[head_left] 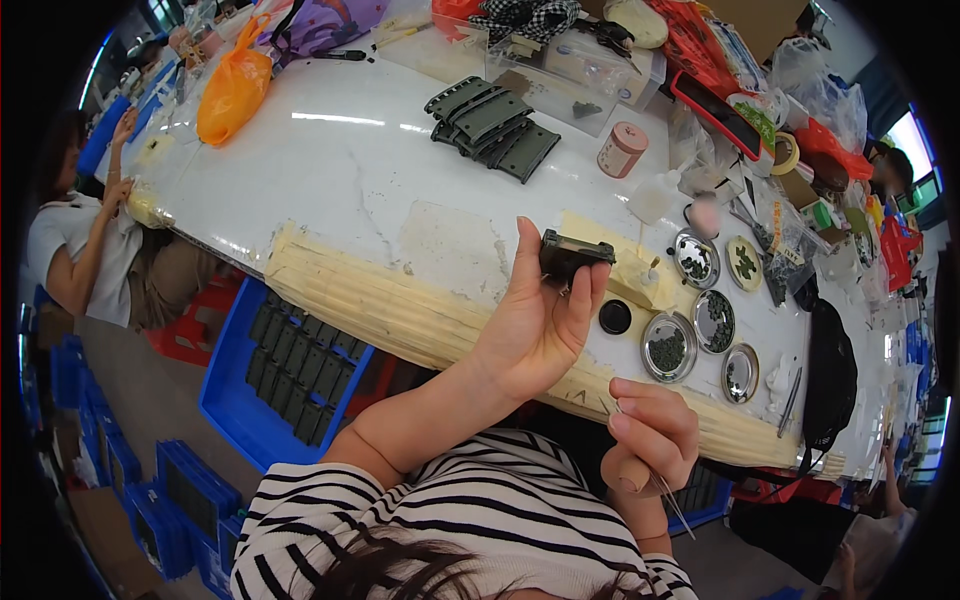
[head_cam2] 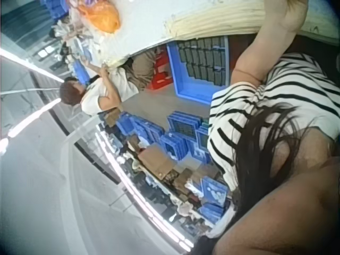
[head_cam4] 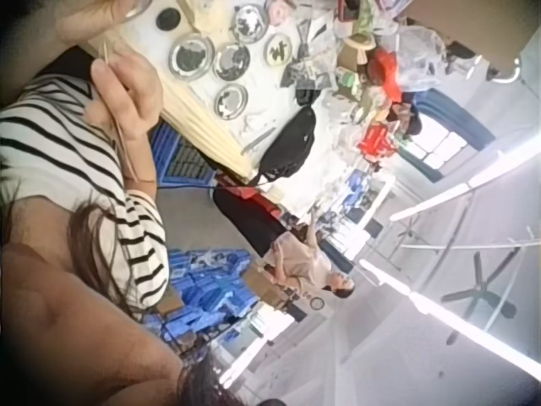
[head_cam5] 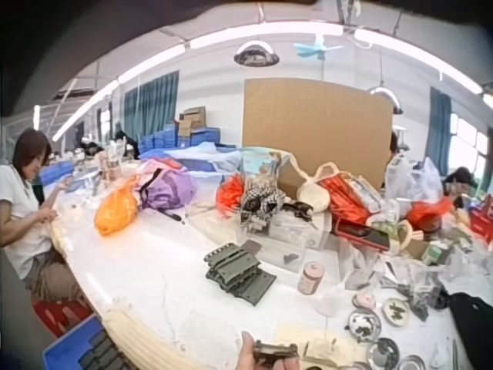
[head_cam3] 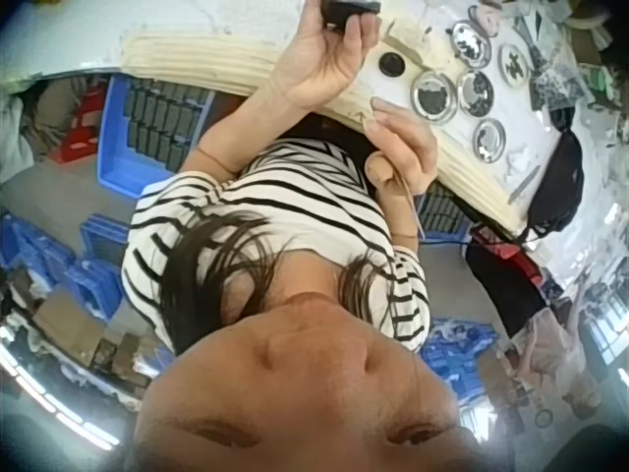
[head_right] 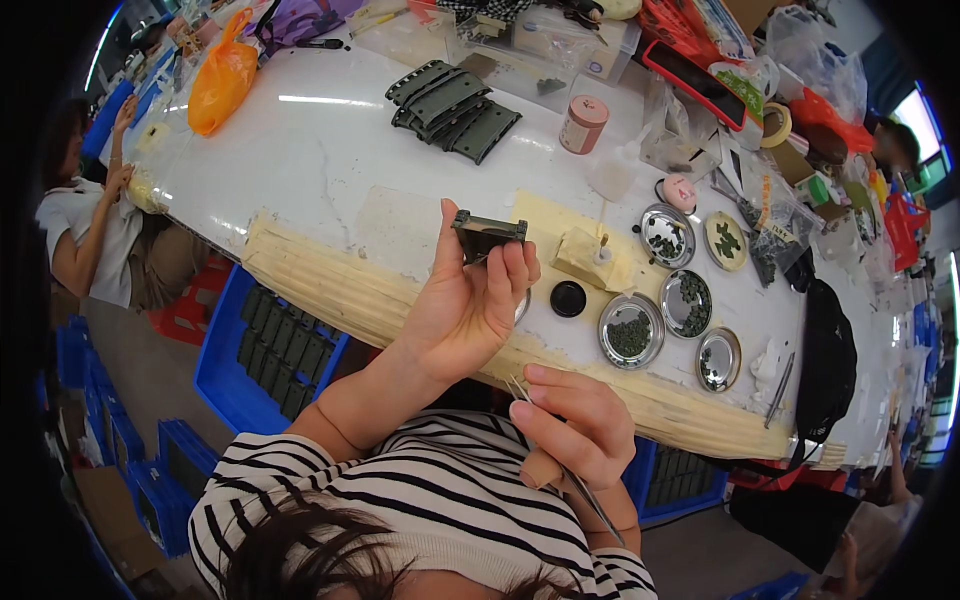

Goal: Assembling small plastic track components for toys using tweezers and applying glue.

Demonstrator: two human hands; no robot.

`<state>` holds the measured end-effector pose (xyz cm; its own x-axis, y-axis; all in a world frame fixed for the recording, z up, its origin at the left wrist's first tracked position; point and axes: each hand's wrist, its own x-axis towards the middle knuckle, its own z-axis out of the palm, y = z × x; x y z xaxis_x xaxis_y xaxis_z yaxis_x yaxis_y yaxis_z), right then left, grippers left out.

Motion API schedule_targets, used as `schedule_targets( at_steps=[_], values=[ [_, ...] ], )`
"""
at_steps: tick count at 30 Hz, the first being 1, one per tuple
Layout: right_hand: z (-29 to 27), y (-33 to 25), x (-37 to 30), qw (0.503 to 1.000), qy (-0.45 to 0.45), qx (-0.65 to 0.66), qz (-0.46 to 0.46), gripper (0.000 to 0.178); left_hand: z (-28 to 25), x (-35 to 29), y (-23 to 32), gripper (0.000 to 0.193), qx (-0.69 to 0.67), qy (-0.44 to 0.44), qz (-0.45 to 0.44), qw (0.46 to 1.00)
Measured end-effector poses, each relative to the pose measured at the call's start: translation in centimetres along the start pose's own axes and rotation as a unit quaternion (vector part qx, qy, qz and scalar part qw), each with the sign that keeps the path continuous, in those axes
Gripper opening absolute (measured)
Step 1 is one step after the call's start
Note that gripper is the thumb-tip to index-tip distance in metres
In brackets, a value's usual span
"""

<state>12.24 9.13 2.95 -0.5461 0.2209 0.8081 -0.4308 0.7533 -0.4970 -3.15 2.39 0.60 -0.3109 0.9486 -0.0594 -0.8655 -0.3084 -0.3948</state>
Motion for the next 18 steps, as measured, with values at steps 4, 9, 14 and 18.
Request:
schedule_targets(
  at_steps=[4, 9, 14, 18],
  values=[
    [-0.02, 0.03, -0.07, 1.0, 0.001, 0.002, 0.0, 0.052, -0.12, 0.0, -0.03, 0.058, 0.001, -0.007, -0.001, 1.0],
    [-0.05, 0.07, -0.04, 1.0, 0.001, 0.001, 0.002, 0.052, -0.23, 0.03, -0.02, 0.057, 0.003, -0.002, -0.004, 1.0],
    [0.05, 0.23, -0.1, 1.0, 0.004, 0.005, 0.0, 0.052, -0.55, 0.13, -0.01, 0.058, 0.0, -0.004, -0.005, 1.0],
    [-0.02, 0.29, -0.08, 1.0, 0.003, 0.002, 0.003, 0.052, -0.49, 0.1, -0.15, 0.058, 0.004, 0.002, -0.006, 1.0]
  ],
)
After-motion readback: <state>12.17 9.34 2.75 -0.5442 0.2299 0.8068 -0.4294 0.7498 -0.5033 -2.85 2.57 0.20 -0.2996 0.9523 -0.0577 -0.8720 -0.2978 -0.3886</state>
